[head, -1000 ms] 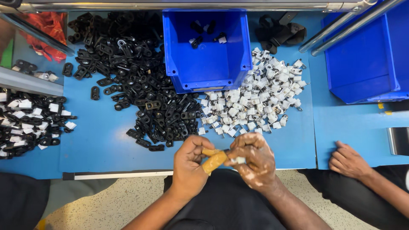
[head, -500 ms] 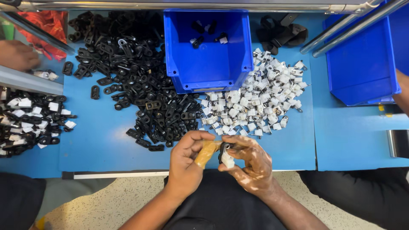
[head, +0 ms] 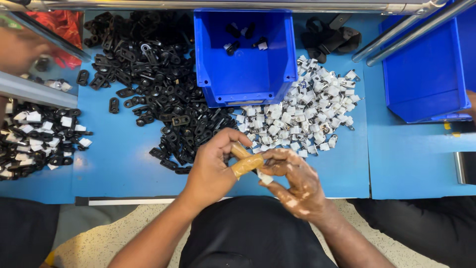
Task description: The person assembles small black and white plastic components by hand at a blue workbench. They pick up a black part and a white part, fit them together, and place the assembled unit into a blue bin. The process is repeated continuously.
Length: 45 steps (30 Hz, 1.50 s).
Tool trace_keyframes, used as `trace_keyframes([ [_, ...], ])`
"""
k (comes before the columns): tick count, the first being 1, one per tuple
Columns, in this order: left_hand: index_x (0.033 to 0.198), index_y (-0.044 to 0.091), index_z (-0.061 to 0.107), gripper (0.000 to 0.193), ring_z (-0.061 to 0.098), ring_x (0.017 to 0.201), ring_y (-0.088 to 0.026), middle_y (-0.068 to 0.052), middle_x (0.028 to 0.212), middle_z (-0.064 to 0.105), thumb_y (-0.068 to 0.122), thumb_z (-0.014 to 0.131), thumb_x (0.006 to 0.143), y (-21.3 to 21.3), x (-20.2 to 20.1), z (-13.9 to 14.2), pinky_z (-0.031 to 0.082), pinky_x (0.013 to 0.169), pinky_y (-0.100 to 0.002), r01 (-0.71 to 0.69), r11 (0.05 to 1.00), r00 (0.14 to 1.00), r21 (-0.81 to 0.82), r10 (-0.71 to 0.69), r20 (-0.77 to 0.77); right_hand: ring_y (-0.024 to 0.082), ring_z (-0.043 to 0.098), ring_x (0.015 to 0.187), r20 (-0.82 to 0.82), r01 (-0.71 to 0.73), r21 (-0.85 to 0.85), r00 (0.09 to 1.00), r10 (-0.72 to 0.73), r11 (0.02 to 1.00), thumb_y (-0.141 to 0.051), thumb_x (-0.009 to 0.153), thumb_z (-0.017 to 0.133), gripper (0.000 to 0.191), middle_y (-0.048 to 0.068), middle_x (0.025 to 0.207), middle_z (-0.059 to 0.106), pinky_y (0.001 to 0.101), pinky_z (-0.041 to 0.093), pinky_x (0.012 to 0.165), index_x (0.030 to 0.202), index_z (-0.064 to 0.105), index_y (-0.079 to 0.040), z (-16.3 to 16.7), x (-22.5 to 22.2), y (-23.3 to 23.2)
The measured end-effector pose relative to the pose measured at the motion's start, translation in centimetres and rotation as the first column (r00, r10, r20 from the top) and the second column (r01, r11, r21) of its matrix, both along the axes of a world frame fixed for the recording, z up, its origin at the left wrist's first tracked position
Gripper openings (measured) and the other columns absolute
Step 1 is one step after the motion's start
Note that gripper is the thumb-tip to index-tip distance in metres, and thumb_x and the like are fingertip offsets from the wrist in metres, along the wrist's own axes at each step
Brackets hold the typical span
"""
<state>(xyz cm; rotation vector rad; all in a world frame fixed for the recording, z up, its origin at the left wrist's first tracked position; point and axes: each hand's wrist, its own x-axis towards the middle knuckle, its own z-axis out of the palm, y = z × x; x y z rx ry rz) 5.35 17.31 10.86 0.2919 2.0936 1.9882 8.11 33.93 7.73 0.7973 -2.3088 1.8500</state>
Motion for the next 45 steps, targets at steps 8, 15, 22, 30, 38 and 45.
trace_keyframes([
  [8,0.091,0.004,0.045,0.018,0.054,0.058,-0.004,0.0,0.066,0.062,0.006,0.045,0.072,-1.8,1.0,1.4,0.039,0.045,-0.019,0.055,0.982,0.989,-0.18,-0.029,0.145,0.02,0.056,0.088,-0.066,0.044,0.221,0.997,-0.03,0.974,0.005,0.059,0.058,0.029,0.008,0.091,0.058,0.0321,0.046,0.076,0.086,0.056,-0.004,3.1,-1.2,1.2],
  [15,0.096,-0.001,0.049,0.019,0.053,0.076,-0.008,-0.004,0.082,0.056,0.006,0.05,0.079,0.1,2.4,-2.9,0.044,0.07,-0.02,-0.129,0.941,0.983,0.313,0.08,0.163,0.018,0.057,0.088,-0.019,0.061,0.117,0.998,-0.059,0.991,0.0,0.062,0.063,0.026,0.007,0.092,0.058,0.0291,0.048,0.075,0.086,0.056,-0.005,1.3,-0.5,0.0],
  [22,0.095,-0.002,0.053,0.023,0.054,0.074,-0.009,-0.007,0.083,0.057,0.001,0.057,0.073,-0.3,2.1,-4.5,0.044,0.067,-0.021,-0.086,0.929,0.974,0.359,0.003,0.227,0.019,0.049,0.097,0.411,0.056,-0.22,0.911,0.041,0.974,0.002,0.073,0.055,0.023,0.012,0.103,0.049,0.031,0.045,0.081,0.096,0.055,0.001,0.6,-0.1,0.1],
  [30,0.096,-0.002,0.056,0.022,0.054,0.072,-0.011,-0.006,0.081,0.058,0.005,0.055,0.075,0.2,2.8,-5.9,0.046,0.069,-0.026,-0.213,0.828,0.926,0.518,0.003,0.377,0.021,0.046,0.1,0.481,0.027,-0.373,0.86,0.169,0.927,-0.004,0.077,0.052,0.026,0.013,0.109,0.044,0.0321,0.043,0.084,0.102,0.049,0.0,0.2,0.4,-0.1],
  [38,0.085,0.007,0.06,0.022,0.054,0.074,-0.024,-0.008,0.079,0.059,0.014,0.062,0.064,-3.0,2.1,-6.2,0.042,0.064,-0.032,-0.14,0.74,0.983,-0.658,0.026,-0.18,0.014,0.057,0.08,0.6,-0.539,0.596,0.791,0.116,0.595,-0.022,0.074,0.055,0.025,0.005,0.092,0.057,0.0275,0.05,0.068,0.097,0.055,-0.01,0.6,-1.6,0.9],
  [45,0.083,0.009,0.06,0.023,0.036,0.102,-0.033,-0.015,0.102,0.047,0.02,0.061,0.063,-1.3,2.3,-9.5,0.028,0.085,-0.044,-0.355,0.55,0.844,-0.756,-0.159,-0.512,0.021,0.052,0.085,0.163,0.159,0.579,0.938,-0.305,0.799,-0.019,0.07,0.058,0.043,0.015,0.097,0.049,0.0303,0.048,0.069,0.106,0.042,0.0,-2.3,-3.6,0.4],
])
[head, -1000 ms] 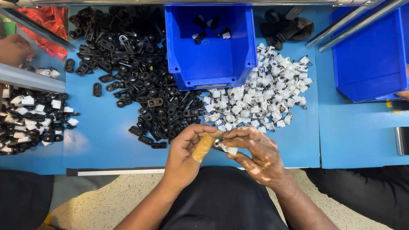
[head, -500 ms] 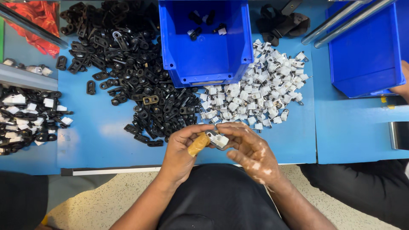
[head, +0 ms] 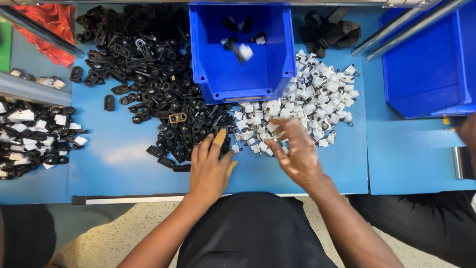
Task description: The person assembles small black and white plastic components by hand at a blue workbench. They pick up a black part and a white part, fit them together, and place the assembled unit into a blue bin. The process is repeated continuously.
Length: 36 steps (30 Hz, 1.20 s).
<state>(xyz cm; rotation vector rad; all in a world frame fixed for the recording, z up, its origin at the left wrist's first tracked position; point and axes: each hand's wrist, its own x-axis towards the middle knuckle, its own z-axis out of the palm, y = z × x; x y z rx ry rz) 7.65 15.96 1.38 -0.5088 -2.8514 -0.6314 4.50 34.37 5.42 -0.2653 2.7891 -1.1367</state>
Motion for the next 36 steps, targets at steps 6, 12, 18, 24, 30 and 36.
trace_keyframes([
  [6,0.085,0.011,0.06,0.021,0.032,0.109,-0.031,-0.012,0.106,0.045,0.018,0.061,0.066,-0.4,-1.8,-0.6,0.02,0.091,-0.047,-0.009,1.0,0.997,0.002,0.009,-0.071,0.025,0.051,0.084,-0.085,-0.111,0.393,0.984,0.156,0.913,-0.019,0.072,0.058,0.027,0.015,0.093,0.053,0.0358,0.045,0.065,0.094,0.052,-0.005,-6.7,0.3,-3.0],
  [12,0.091,0.004,0.055,0.024,0.04,0.11,-0.031,-0.011,0.106,0.05,0.003,0.058,0.067,-1.6,-1.3,0.5,0.031,0.091,-0.037,-0.045,0.89,0.998,0.453,0.025,0.05,0.019,0.055,0.073,0.061,0.001,-0.011,0.998,0.0,1.0,-0.021,0.076,0.05,0.022,0.009,0.082,0.054,0.0317,0.046,0.066,0.093,0.055,-0.007,-4.3,0.9,-1.2],
  [18,0.1,0.003,0.051,0.024,0.051,0.092,-0.016,-0.01,0.102,0.052,0.002,0.048,0.077,-1.7,-0.9,0.1,0.042,0.079,-0.026,-0.31,0.356,0.927,0.881,-0.09,0.363,0.023,0.057,0.082,0.548,0.128,-0.594,0.786,0.284,0.794,-0.026,0.072,0.049,0.021,0.011,0.091,0.055,0.033,0.05,0.072,0.079,0.05,-0.006,0.0,5.2,2.6],
  [24,0.091,0.006,0.05,0.012,0.051,0.055,-0.011,-0.008,0.07,0.058,0.008,0.05,0.078,-0.4,0.4,-1.0,0.043,0.051,-0.023,-0.621,0.001,0.757,0.784,-0.258,0.6,0.023,0.057,0.077,0.585,0.008,-0.488,0.745,0.321,0.873,-0.025,0.07,0.056,0.023,0.012,0.085,0.056,0.0356,0.051,0.069,0.074,0.048,-0.004,0.0,6.7,2.6],
  [30,0.087,0.003,0.056,0.014,0.053,0.057,-0.011,-0.005,0.07,0.057,0.011,0.051,0.077,0.7,2.4,-0.9,0.044,0.052,-0.024,-0.803,0.013,0.536,0.596,-0.42,0.732,0.022,0.052,0.085,0.253,-0.481,-0.312,0.79,0.559,0.82,-0.017,0.078,0.05,0.018,0.008,0.087,0.056,0.0374,0.041,0.074,0.092,0.055,-0.007,1.6,5.7,2.9],
  [36,0.091,0.002,0.054,0.017,0.056,0.069,-0.012,-0.006,0.077,0.059,0.006,0.052,0.075,1.2,2.2,0.9,0.047,0.061,-0.026,-0.754,-0.029,0.551,0.656,-0.571,0.609,0.017,0.058,0.083,0.251,-0.234,-0.254,0.921,0.297,0.939,-0.016,0.075,0.053,0.014,0.006,0.086,0.059,0.0287,0.05,0.068,0.086,0.054,-0.008,0.7,5.2,1.5],
])
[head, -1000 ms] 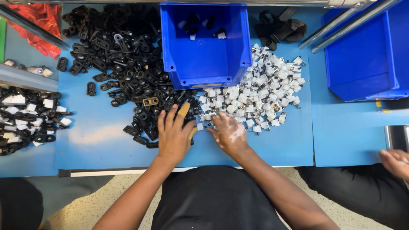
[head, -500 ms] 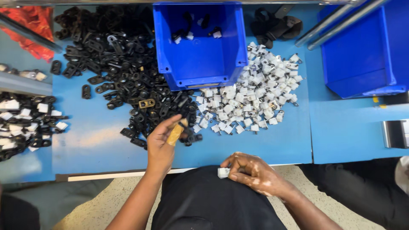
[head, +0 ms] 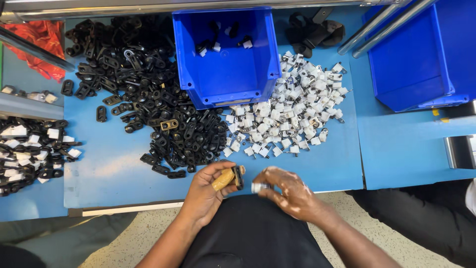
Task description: The person assembles small black and white plastic components by hand at a blue workbench. They pick up a black part and a white part, fit them together, and place the assembled unit into a blue bin. The process is repeated continuously.
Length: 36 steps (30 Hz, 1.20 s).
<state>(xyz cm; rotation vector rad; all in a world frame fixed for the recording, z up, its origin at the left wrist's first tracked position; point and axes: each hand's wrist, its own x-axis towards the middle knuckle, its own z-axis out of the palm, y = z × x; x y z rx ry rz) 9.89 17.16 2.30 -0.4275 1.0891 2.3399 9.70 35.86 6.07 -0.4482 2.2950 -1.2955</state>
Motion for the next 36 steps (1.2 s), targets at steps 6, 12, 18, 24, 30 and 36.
trace_keyframes([
  [6,0.092,0.002,0.054,0.019,0.057,0.069,-0.011,-0.005,0.077,0.059,0.009,0.05,0.075,0.8,-0.6,1.9,0.047,0.064,-0.025,0.078,0.996,0.997,-0.035,-0.078,0.02,0.017,0.061,0.077,-0.141,0.407,-0.187,0.89,-0.434,0.894,-0.002,0.072,0.052,0.022,0.007,0.085,0.059,0.0262,0.052,0.065,0.094,0.049,-0.004,-0.4,0.2,-1.3],
  [12,0.094,-0.002,0.055,0.02,0.055,0.062,-0.01,-0.005,0.072,0.057,0.01,0.049,0.079,0.9,-0.2,1.5,0.047,0.056,-0.024,0.082,0.996,0.997,0.042,-0.082,0.004,0.021,0.057,0.087,-0.414,0.238,-0.286,0.843,-0.343,0.928,0.004,0.069,0.056,0.02,0.009,0.088,0.058,0.0308,0.047,0.074,0.087,0.052,-0.002,0.8,0.1,-1.7],
  [18,0.084,-0.003,0.054,0.015,0.053,0.052,-0.013,-0.011,0.066,0.059,0.011,0.049,0.081,0.7,-0.2,0.6,0.043,0.043,-0.022,0.137,0.99,0.99,0.035,-0.138,0.042,0.024,0.057,0.09,-0.459,0.055,-0.297,0.867,-0.193,0.953,0.005,0.068,0.056,0.019,0.009,0.087,0.058,0.0315,0.047,0.078,0.086,0.054,-0.002,1.7,-0.6,-1.4],
  [24,0.089,-0.001,0.059,0.022,0.056,0.071,-0.016,-0.012,0.079,0.058,0.0,0.061,0.068,1.1,0.3,3.3,0.044,0.06,-0.022,-0.113,0.867,0.891,-0.486,-0.128,-0.436,0.017,0.061,0.067,-0.269,0.216,-0.147,0.93,-0.249,0.965,0.001,0.067,0.06,0.018,0.007,0.077,0.06,0.0257,0.05,0.058,0.085,0.056,-0.002,3.2,-1.1,-1.8],
  [30,0.09,0.003,0.06,0.022,0.059,0.086,-0.02,-0.011,0.092,0.06,0.002,0.062,0.068,0.5,0.1,4.6,0.046,0.075,-0.024,-0.372,0.73,0.64,-0.573,-0.244,-0.728,0.013,0.06,0.064,-0.309,0.385,-0.226,0.843,-0.441,0.895,-0.001,0.067,0.061,0.018,0.007,0.074,0.057,0.0223,0.05,0.055,0.083,0.053,0.0,3.4,-0.2,-3.8],
  [36,0.099,0.0,0.053,0.028,0.055,0.084,-0.015,-0.007,0.095,0.056,0.001,0.058,0.071,0.9,-0.3,2.6,0.046,0.074,-0.025,-0.13,0.991,0.884,-0.042,0.096,-0.458,0.014,0.059,0.067,-0.311,0.33,-0.345,0.843,-0.439,0.879,0.001,0.069,0.059,0.019,0.007,0.079,0.056,0.0215,0.05,0.057,0.086,0.051,0.0,3.0,-0.2,-3.7],
])
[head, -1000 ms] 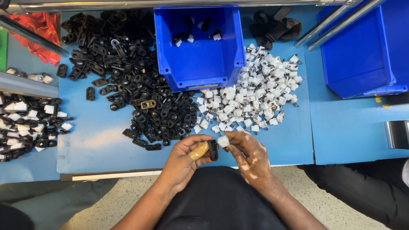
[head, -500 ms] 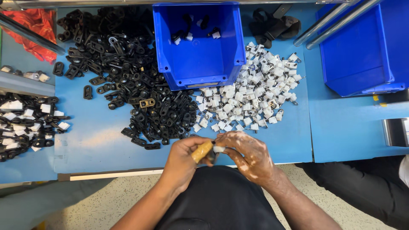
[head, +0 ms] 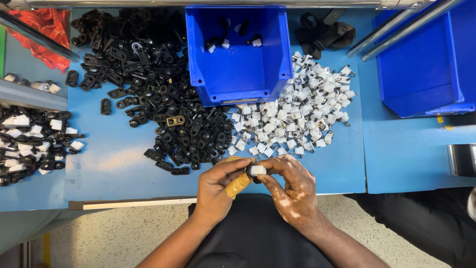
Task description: The person assembles small black and white plastic components by hand at a blue workbench. They pick up a black part and a white part, fit them together, and place the assembled unit into a blue bin. The process is repeated continuously.
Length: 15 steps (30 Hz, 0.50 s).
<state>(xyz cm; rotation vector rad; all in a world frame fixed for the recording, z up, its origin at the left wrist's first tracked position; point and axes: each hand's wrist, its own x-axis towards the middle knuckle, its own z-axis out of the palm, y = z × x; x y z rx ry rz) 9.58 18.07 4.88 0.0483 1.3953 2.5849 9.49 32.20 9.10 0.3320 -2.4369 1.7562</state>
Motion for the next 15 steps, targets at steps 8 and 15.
trace_keyframes([
  [8,0.092,-0.006,0.059,0.017,0.055,0.061,-0.015,-0.011,0.073,0.058,-0.001,0.056,0.076,0.0,0.2,-0.6,0.046,0.057,-0.025,0.043,0.999,0.989,0.009,-0.043,0.14,0.017,0.059,0.08,-0.304,-0.116,0.181,0.938,0.167,0.977,0.005,0.068,0.059,0.021,0.007,0.08,0.055,0.0248,0.052,0.065,0.086,0.051,0.0,-0.5,-1.1,1.1],
  [15,0.093,0.001,0.058,0.025,0.058,0.069,-0.012,-0.01,0.082,0.06,0.004,0.062,0.068,-0.6,0.2,2.8,0.045,0.06,-0.019,-0.227,0.749,0.926,-0.623,-0.033,-0.377,0.015,0.06,0.073,-0.096,-0.153,0.112,0.982,0.164,0.982,0.002,0.068,0.061,0.021,0.007,0.082,0.057,0.022,0.052,0.061,0.086,0.052,0.0,0.1,-1.1,1.1],
])
